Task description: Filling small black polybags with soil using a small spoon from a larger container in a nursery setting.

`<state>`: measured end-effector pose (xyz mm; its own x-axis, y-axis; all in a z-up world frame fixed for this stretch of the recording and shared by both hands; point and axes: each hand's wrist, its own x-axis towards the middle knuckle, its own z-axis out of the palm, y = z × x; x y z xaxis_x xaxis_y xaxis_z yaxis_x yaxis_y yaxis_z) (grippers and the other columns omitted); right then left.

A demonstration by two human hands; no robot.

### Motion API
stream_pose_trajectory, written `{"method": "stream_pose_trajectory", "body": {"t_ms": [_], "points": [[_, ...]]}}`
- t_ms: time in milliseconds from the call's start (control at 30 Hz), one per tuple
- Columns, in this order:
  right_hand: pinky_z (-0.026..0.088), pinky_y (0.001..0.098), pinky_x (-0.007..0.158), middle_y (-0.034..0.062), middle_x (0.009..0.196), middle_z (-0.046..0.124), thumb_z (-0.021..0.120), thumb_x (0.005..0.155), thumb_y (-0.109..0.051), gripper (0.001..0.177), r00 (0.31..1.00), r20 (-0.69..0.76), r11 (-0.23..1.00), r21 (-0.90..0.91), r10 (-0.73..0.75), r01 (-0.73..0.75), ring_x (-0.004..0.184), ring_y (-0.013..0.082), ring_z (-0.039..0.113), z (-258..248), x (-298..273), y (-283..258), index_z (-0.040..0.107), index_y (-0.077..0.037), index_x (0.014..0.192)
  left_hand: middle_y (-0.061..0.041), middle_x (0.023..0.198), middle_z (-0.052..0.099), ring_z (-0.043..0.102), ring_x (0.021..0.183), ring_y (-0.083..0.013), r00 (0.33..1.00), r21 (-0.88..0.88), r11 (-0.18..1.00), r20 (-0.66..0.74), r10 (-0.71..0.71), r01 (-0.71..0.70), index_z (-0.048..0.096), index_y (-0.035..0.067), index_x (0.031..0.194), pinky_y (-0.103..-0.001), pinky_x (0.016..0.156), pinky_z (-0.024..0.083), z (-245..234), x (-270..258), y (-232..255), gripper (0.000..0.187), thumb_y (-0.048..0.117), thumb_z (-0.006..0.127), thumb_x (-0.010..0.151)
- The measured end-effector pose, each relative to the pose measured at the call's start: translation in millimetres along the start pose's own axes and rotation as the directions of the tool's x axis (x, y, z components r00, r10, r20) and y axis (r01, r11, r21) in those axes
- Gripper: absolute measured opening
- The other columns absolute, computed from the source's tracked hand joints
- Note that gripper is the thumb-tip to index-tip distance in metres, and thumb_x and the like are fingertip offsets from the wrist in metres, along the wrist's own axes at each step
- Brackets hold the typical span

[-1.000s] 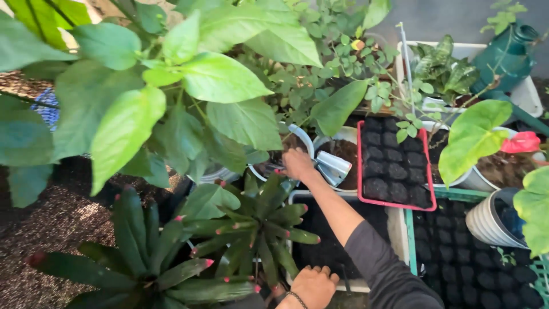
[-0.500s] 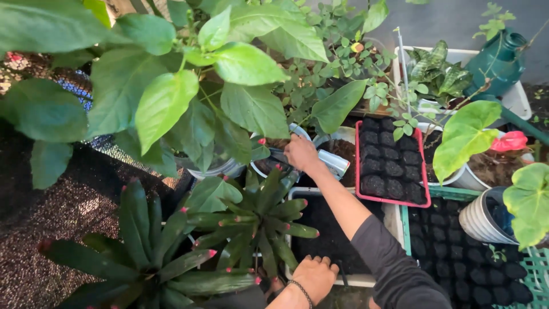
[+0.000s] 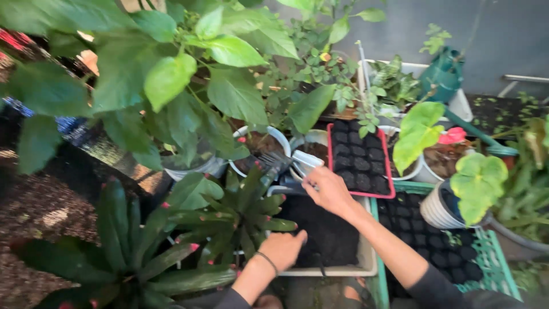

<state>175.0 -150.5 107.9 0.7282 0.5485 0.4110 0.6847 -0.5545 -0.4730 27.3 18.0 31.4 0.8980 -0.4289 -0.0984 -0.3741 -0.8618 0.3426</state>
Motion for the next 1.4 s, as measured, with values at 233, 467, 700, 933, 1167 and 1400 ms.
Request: {"method": "stream_pose_trajectory", "body": {"t_ms": [233,467,700,933,1167,1400], "points": [[0.046,0.0249,0.057,-0.0001,0.077,0.060,0.070,0.086,-0.007,0.008,0.961,0.128,0.921,0.280,0.245,-0.272,0.061,0.0112,0.052,-55.8,-96.8,-20.4,0.076,-0.004,0.091,-0.011,0.106,0.066,0.067,0.093,-0.0352,0.976,-0.287,0.958,-0.204,-0.082,0.020,0.060,0.014,0.123,-0.044,0.078,0.055,-61.7,-13.6,13.7,0.043,0.013,0.065,0.081],[0.055,0.0267,0.051,0.0080,0.079,0.067,0.074,0.089,-0.005,0.013,0.966,0.078,0.863,0.435,0.247,-0.256,0.059,0.0166,0.063,-55.5,-154.5,-33.1,0.079,-0.006,0.101,-0.018,0.102,0.072,0.071,0.098,-0.0399,0.963,-0.658,0.753,-0.193,-0.190,0.016,0.068,0.008,0.120,-0.049,0.085,0.059,-72.4,-22.8,45.5,0.025,0.021,0.055,0.103],[0.055,0.0270,0.053,0.0093,0.084,0.070,0.075,0.090,-0.001,0.014,0.974,0.046,0.859,0.463,0.221,-0.217,0.060,0.0165,0.064,-57.8,-155.7,-41.2,0.078,-0.003,0.103,-0.011,0.096,0.075,0.075,0.086,-0.0242,0.976,-0.729,0.684,-0.130,-0.177,0.026,0.073,0.009,0.113,-0.037,0.068,0.061,-74.0,-14.4,56.6,0.021,0.023,0.063,0.100],[0.053,0.0315,0.053,0.0107,0.084,0.070,0.075,0.090,-0.002,0.012,0.986,-0.035,0.908,0.396,0.165,-0.138,0.058,0.0211,0.064,-85.1,-130.4,-49.3,0.079,-0.006,0.101,-0.014,0.094,0.074,0.075,0.081,-0.0280,0.974,-0.668,0.742,-0.203,-0.105,-0.059,0.071,0.006,0.112,-0.041,0.070,0.060,-109.2,-13.0,58.9,0.018,0.012,0.065,0.096],[0.055,0.0327,0.055,0.0109,0.084,0.071,0.073,0.090,-0.001,0.012,0.999,0.043,0.964,0.266,0.016,-0.026,0.064,0.0252,0.068,-141.6,-90.3,-76.1,0.078,-0.005,0.100,-0.013,0.089,0.077,0.074,0.079,-0.0233,0.963,-0.754,0.649,-0.238,-0.123,-0.103,0.073,0.005,0.113,-0.038,0.075,0.059,-144.9,-21.9,69.2,0.020,0.010,0.064,0.097],[0.055,0.0335,0.059,0.0112,0.087,0.071,0.070,0.096,0.001,0.012,1.000,0.021,0.967,0.253,-0.004,-0.001,0.067,0.0252,0.066,-164.1,-66.6,-93.3,0.077,-0.002,0.104,-0.008,0.085,0.075,0.072,0.078,-0.0155,0.958,-0.812,0.549,-0.279,-0.068,-0.197,0.072,0.005,0.118,-0.035,0.082,0.060,-176.5,-25.0,73.5,0.022,0.006,0.059,0.100]]}}
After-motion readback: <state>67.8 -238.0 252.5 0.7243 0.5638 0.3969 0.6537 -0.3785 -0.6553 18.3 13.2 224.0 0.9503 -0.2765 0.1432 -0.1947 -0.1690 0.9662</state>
